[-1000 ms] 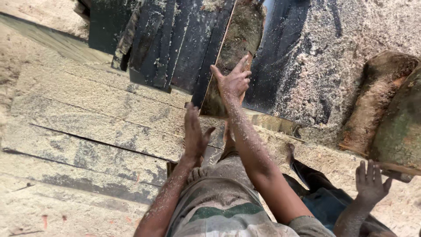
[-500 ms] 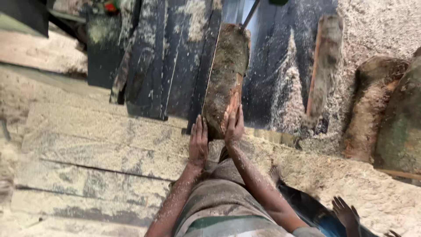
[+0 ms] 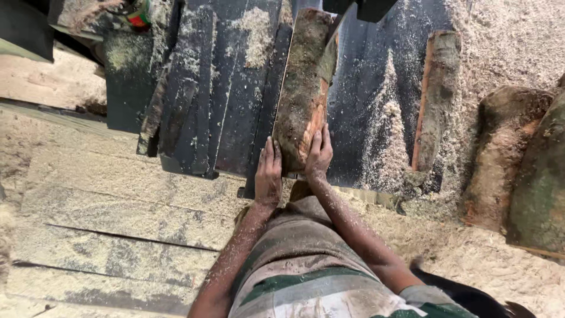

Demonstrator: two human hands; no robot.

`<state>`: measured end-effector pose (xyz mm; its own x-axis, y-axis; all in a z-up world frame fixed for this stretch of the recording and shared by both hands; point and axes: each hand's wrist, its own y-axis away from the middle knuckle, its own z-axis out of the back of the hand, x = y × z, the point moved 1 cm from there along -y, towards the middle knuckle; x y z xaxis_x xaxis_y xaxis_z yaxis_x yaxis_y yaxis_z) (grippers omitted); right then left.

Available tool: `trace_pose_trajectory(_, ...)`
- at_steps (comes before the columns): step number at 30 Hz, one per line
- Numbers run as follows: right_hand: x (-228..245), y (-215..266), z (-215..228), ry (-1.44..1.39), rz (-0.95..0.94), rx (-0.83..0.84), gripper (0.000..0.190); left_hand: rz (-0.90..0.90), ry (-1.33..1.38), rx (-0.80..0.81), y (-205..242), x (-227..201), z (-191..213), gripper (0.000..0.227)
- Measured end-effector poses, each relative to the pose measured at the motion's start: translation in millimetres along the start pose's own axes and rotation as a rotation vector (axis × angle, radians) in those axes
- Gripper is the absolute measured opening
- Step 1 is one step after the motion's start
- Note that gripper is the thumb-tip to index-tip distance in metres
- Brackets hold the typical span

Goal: The person feeds wooden logs into a large table saw by hand to cut them into segments while an assistant moves the cut pieces aside.

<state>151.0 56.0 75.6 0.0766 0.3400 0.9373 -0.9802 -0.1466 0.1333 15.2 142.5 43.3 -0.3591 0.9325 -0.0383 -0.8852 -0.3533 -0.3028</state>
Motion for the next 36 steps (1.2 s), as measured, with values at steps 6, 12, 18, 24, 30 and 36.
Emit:
trace_pose_trajectory(6, -5, -42, -15, -0.031, 0.035, -0.039, 0.058, -0.008, -0.075, -0.043, -41, 5, -22, 0.052)
trace_pose_trajectory(12, -22, -104, -27, 0.089, -0.013, -0.050, 0.053, 0.177, 0.422, -0.020, -85, -3, -19, 0.060)
trace_pose_trajectory(18, -34, -177, -51, -0.077, 0.086, -0.038, 0.051, 0.208, 0.424, 0.004, -143, 5, -35, 0.062)
trace_pose_trajectory(24, -60, -189, -39, -0.276, 0.139, 0.179, 0.056, 0.144, 0.322, 0.000, -144, 13, -56, 0.068)
trace_pose_trajectory(30, -90, -177, -31, -0.530, -0.163, 0.157, 0.049, 0.080, 0.202, 0.002, -138, 9, -99, 0.065)
trace_pose_trajectory(36, -87, -194, -44, -0.511, -0.020, 0.032, 0.042, 0.099, 0.246, 0.045, -154, 16, -101, 0.063)
